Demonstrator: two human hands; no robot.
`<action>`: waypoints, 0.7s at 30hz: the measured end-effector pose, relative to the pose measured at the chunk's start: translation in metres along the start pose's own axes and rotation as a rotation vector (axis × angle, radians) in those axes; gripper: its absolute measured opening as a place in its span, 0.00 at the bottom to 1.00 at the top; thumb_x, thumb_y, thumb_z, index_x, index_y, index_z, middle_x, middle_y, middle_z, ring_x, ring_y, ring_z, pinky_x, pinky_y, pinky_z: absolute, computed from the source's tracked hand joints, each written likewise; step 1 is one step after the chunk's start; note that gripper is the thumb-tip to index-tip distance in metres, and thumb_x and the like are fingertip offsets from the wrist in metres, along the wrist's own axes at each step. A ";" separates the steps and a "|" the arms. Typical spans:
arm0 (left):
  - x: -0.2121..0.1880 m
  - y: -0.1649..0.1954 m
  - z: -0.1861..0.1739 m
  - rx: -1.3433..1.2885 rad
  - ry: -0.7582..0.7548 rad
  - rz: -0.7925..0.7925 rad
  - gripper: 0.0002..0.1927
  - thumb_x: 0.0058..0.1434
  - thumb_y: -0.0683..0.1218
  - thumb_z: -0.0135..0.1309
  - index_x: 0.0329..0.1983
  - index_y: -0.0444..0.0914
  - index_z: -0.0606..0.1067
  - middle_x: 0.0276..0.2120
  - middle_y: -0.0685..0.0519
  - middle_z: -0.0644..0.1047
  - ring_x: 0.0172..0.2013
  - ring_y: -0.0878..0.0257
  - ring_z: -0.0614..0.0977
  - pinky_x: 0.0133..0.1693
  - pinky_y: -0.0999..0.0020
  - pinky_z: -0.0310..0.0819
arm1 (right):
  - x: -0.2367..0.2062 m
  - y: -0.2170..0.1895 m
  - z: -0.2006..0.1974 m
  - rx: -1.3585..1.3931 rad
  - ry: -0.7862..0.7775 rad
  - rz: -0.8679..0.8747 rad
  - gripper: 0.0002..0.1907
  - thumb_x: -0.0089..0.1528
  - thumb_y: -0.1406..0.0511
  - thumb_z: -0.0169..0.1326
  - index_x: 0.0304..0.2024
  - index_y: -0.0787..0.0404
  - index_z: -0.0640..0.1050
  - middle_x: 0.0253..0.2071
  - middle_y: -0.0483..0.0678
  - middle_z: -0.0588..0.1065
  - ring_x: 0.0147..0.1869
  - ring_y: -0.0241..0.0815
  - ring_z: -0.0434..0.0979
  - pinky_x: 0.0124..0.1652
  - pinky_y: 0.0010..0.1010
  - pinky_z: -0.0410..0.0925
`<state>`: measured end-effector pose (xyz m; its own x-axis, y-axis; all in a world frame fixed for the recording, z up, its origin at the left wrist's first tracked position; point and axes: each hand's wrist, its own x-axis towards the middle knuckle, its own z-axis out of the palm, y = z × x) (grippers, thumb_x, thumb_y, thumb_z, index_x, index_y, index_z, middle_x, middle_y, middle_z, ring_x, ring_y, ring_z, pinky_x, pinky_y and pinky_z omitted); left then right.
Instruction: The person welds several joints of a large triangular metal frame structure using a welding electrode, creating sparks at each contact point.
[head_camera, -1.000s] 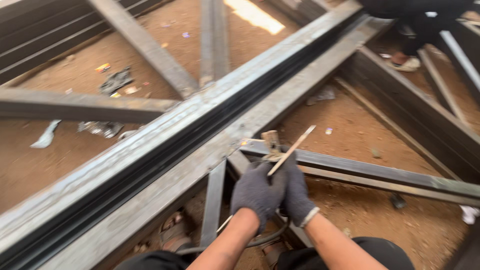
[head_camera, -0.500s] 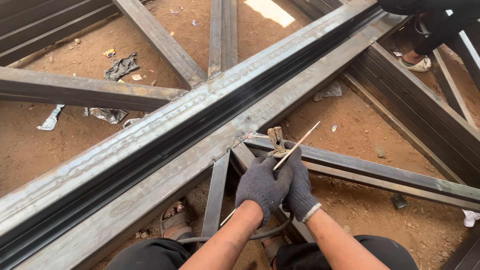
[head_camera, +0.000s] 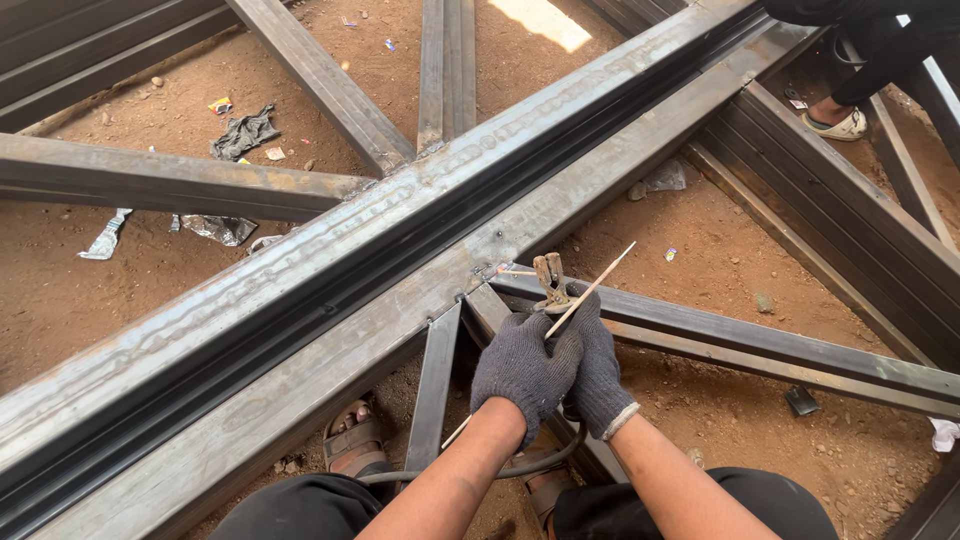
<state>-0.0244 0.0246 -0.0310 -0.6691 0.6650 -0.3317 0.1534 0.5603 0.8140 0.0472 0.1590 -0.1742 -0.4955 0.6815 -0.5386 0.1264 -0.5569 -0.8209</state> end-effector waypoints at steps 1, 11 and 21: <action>0.000 0.001 0.000 0.006 -0.008 -0.006 0.24 0.61 0.63 0.49 0.52 0.47 0.79 0.51 0.46 0.78 0.52 0.47 0.81 0.54 0.52 0.75 | 0.001 0.000 0.000 -0.005 0.007 0.007 0.35 0.66 0.40 0.41 0.50 0.63 0.77 0.42 0.50 0.78 0.43 0.41 0.79 0.40 0.32 0.74; -0.005 0.005 -0.007 -0.030 0.059 0.045 0.26 0.60 0.64 0.47 0.57 0.51 0.78 0.55 0.44 0.76 0.53 0.44 0.80 0.55 0.52 0.73 | -0.028 -0.019 0.013 -0.209 -0.019 -0.045 0.34 0.70 0.43 0.35 0.45 0.63 0.81 0.39 0.51 0.78 0.40 0.41 0.77 0.40 0.29 0.72; 0.001 0.008 -0.008 0.029 -0.064 -0.105 0.25 0.62 0.66 0.48 0.57 0.54 0.77 0.54 0.47 0.75 0.54 0.47 0.79 0.57 0.54 0.73 | -0.016 -0.009 0.016 0.041 0.008 0.029 0.30 0.70 0.46 0.39 0.47 0.62 0.79 0.41 0.50 0.79 0.41 0.43 0.78 0.42 0.33 0.72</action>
<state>-0.0297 0.0254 -0.0212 -0.6353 0.6313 -0.4448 0.1065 0.6420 0.7593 0.0406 0.1457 -0.1551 -0.4851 0.6684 -0.5639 0.1049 -0.5957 -0.7963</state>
